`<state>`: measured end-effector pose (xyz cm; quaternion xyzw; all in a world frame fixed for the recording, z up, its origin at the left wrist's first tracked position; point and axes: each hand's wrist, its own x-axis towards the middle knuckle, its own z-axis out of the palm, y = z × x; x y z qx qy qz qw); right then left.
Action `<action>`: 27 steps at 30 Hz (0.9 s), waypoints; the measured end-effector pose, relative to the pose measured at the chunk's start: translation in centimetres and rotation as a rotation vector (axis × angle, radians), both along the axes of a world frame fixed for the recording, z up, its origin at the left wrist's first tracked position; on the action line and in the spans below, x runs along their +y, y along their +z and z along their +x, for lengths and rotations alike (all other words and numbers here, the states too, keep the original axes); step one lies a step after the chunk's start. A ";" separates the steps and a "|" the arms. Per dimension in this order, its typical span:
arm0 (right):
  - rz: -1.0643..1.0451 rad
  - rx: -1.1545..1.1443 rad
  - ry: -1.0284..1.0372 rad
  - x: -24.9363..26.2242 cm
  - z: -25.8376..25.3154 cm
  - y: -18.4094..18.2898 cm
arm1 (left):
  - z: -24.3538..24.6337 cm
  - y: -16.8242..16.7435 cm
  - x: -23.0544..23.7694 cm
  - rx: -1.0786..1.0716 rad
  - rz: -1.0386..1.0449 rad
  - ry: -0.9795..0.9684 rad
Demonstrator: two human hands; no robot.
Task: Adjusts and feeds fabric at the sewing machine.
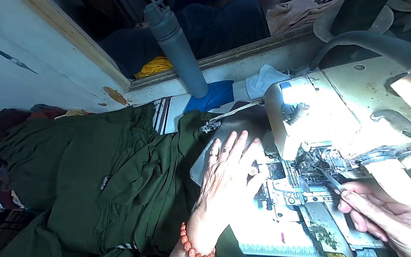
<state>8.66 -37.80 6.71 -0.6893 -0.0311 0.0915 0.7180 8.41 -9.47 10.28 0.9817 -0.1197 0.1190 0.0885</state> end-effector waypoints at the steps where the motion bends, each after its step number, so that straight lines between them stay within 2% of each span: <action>1: 0.005 0.011 -0.002 -0.1 -0.1 0.1 | -0.1 0.9 -0.3 0.047 0.011 0.013; 3: 0.019 0.025 0.001 -0.2 -0.2 0.3 | -0.9 5.8 -1.7 0.350 -0.030 0.077; 5: 0.024 0.013 0.018 -0.3 -0.2 0.3 | -1.2 7.1 -2.1 0.406 -0.128 0.098; 7: 0.011 -0.007 0.018 -0.2 -0.2 0.3 | -1.1 5.1 -1.5 0.265 -0.130 0.049; 9: -0.020 -0.023 0.017 0.2 0.0 0.2 | -0.3 1.2 -0.4 0.031 -0.011 0.002; 11: -0.028 -0.019 0.026 0.3 0.0 0.1 | -0.1 0.2 -0.1 0.012 0.019 0.002; 16: -0.030 -0.015 0.049 0.8 0.2 0.1 | -0.1 0.3 -0.1 0.018 -0.006 -0.002; 22: -0.081 -0.085 0.027 1.0 0.4 -0.9 | 0.1 1.5 -1.6 -0.141 -0.368 -0.059; 27: -0.156 -0.191 0.007 2.3 0.5 -0.6 | 0.8 2.0 -3.3 -0.139 -0.382 -0.064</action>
